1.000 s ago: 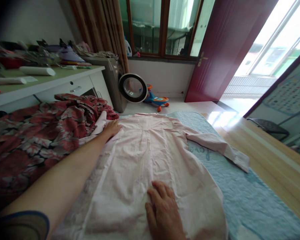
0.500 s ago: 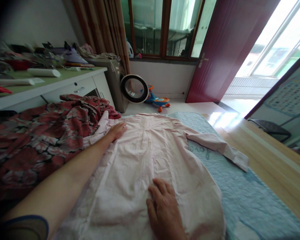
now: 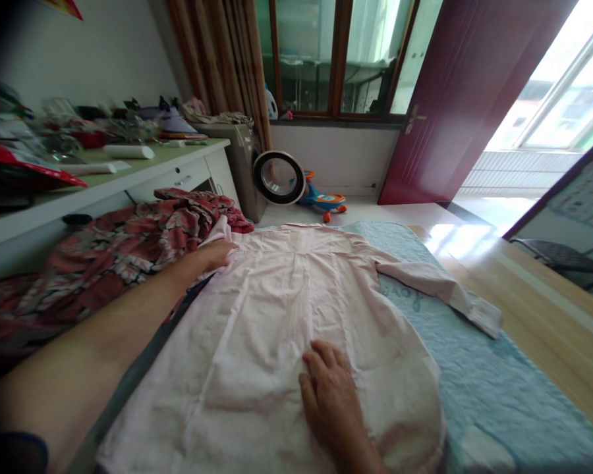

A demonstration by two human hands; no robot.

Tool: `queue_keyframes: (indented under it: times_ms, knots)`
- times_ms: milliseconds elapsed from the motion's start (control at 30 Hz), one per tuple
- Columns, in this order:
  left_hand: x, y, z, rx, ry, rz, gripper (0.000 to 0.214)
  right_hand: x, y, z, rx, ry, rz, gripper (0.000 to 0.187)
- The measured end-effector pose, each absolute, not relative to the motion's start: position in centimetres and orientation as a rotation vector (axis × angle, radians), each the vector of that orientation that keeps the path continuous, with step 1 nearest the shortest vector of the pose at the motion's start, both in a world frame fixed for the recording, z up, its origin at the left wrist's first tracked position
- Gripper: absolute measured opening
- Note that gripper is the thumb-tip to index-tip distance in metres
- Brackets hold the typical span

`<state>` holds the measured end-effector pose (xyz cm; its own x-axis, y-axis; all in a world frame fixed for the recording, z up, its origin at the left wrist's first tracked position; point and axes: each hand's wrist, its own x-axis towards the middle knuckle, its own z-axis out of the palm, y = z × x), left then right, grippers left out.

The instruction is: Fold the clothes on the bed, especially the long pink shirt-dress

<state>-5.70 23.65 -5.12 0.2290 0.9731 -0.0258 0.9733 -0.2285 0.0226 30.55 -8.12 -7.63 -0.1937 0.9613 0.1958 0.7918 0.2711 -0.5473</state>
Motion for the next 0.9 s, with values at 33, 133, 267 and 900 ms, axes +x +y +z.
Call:
queue_keyframes:
  times_ms: [33, 133, 267, 900]
  knots:
    - [-5.9, 23.3, -4.8, 2.458, 1.933, -0.044, 0.042, 30.5, -8.1, -7.6, -1.574, -2.047, 0.447, 0.028]
    - [-6.2, 22.1, -4.4, 2.526, 1.960, -0.115, 0.037, 30.5, -8.1, -7.8, -1.571, -2.040, 0.443, 0.028]
    - [-6.1, 21.0, -4.2, 2.607, 1.979, -0.104, 0.018, 30.6, -8.1, -7.9, -1.559, -2.049, 0.455, 0.027]
    - [-1.0, 11.4, -9.5, 2.605, 1.690, 0.058, 0.061, 30.4, -8.7, -6.5, -1.575, -2.102, 0.445, 0.030]
